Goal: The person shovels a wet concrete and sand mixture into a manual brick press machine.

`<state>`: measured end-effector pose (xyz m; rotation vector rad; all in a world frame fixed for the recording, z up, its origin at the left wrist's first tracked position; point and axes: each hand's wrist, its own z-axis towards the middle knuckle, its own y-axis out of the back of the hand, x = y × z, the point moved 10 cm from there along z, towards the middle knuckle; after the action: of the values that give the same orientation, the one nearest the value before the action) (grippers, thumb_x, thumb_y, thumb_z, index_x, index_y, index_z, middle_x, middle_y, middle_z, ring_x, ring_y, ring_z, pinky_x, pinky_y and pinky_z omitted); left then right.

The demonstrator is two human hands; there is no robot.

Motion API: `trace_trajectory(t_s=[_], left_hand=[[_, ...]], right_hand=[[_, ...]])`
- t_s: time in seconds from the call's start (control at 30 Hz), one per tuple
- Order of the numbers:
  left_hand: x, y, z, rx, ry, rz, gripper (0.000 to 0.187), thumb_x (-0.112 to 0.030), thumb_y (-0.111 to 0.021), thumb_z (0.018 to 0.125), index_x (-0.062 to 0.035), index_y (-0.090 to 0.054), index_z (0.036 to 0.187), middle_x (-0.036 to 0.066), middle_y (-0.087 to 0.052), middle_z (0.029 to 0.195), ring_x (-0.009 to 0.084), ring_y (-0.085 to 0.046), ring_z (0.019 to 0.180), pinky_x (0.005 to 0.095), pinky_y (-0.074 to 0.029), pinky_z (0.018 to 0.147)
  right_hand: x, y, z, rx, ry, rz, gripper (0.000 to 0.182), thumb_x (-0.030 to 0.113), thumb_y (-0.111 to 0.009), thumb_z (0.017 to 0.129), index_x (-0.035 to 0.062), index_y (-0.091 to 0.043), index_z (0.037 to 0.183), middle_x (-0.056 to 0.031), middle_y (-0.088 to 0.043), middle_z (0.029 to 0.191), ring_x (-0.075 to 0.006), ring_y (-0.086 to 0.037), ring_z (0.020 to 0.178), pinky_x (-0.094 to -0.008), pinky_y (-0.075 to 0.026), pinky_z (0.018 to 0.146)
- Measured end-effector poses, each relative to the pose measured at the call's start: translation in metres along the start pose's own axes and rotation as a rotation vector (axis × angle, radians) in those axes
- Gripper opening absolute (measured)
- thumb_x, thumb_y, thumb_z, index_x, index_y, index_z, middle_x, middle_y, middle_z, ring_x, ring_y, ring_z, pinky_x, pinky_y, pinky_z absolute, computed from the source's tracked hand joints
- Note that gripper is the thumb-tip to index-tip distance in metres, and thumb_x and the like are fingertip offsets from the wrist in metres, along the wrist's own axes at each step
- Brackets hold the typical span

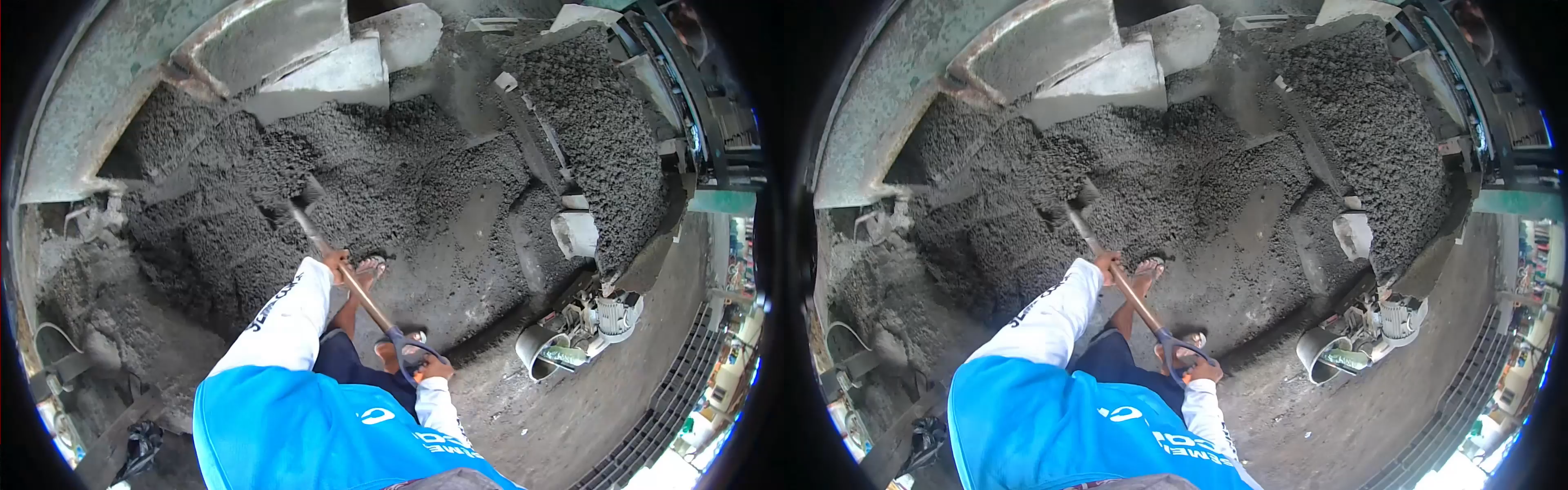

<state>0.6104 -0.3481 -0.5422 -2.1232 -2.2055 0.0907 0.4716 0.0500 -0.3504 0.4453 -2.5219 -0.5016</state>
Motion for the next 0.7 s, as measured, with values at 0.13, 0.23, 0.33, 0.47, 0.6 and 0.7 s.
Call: trace_trajectory(t_s=[0.13, 0.23, 0.33, 0.47, 0.6, 0.7], left_hand=[[0.011, 0.019, -0.009, 0.011, -0.080, -0.098, 0.013, -0.017, -0.061, 0.088, -0.0108, -0.050, 0.086, 0.006, -0.044, 0.060, 0.0245, -0.048, 0.051, 0.0436, -0.048, 0.052], [0.040, 0.033, -0.007, 0.035, -0.131, -0.094, 0.012, -0.018, -0.062, 0.086, -0.0121, -0.052, 0.089, 0.007, -0.046, 0.065, 0.0254, -0.050, 0.056, 0.0437, -0.047, 0.055], [0.073, 0.059, -0.020, -0.149, -0.127, 0.024, 0.023, -0.027, -0.061, 0.086, -0.0148, -0.053, 0.104, 0.007, -0.052, 0.094, 0.0277, -0.054, 0.081, 0.0447, -0.049, 0.071], [0.110, 0.088, -0.018, -0.122, -0.109, 0.185, 0.026, -0.035, -0.058, 0.087, -0.0162, -0.053, 0.103, 0.006, -0.051, 0.095, 0.0293, -0.053, 0.082, 0.0516, -0.046, 0.070], [0.146, 0.078, -0.036, -0.104, -0.009, 0.226, 0.020, -0.029, -0.057, 0.082, -0.0180, -0.045, 0.070, 0.001, -0.041, 0.060, 0.0235, -0.043, 0.056, 0.0467, -0.037, 0.058], [0.175, -0.005, -0.155, -0.118, -0.041, 0.371, 0.024, -0.026, -0.058, 0.084, -0.0163, -0.043, 0.068, 0.003, -0.042, 0.063, 0.0239, -0.044, 0.058, 0.0464, -0.042, 0.063]], right_hand=[[-0.008, 0.008, -0.016, 0.060, 0.008, 0.083, 0.009, -0.003, -0.059, 0.077, -0.0005, -0.053, 0.072, -0.0108, -0.050, 0.052, -0.0210, -0.046, 0.036, -0.0379, -0.040, 0.032], [-0.044, 0.044, 0.008, 0.148, 0.015, 0.100, 0.009, -0.002, -0.062, 0.072, -0.0058, -0.060, 0.080, -0.0115, -0.056, 0.060, -0.0193, -0.052, 0.041, -0.0350, -0.046, 0.035], [-0.095, 0.082, 0.029, 0.140, -0.019, 0.166, 0.012, -0.006, -0.065, 0.069, -0.0031, -0.059, 0.080, -0.0094, -0.056, 0.059, -0.0187, -0.049, 0.039, -0.0324, -0.040, 0.035], [-0.144, 0.125, -0.021, 0.126, -0.203, 0.250, 0.014, 0.003, -0.068, 0.076, -0.0035, -0.059, 0.069, -0.0154, -0.058, 0.057, -0.0263, -0.052, 0.040, -0.0418, -0.043, 0.038], [-0.168, 0.170, -0.085, -0.075, -0.253, 0.470, 0.023, -0.005, -0.072, 0.071, 0.0004, -0.050, 0.064, -0.0135, -0.052, 0.051, -0.0266, -0.050, 0.037, -0.0429, -0.044, 0.034], [-0.238, 0.178, -0.083, -0.089, -0.252, 0.639, 0.019, -0.005, -0.070, 0.071, -0.0030, -0.051, 0.069, -0.0151, -0.052, 0.053, -0.0278, -0.051, 0.037, -0.0438, -0.045, 0.034]])
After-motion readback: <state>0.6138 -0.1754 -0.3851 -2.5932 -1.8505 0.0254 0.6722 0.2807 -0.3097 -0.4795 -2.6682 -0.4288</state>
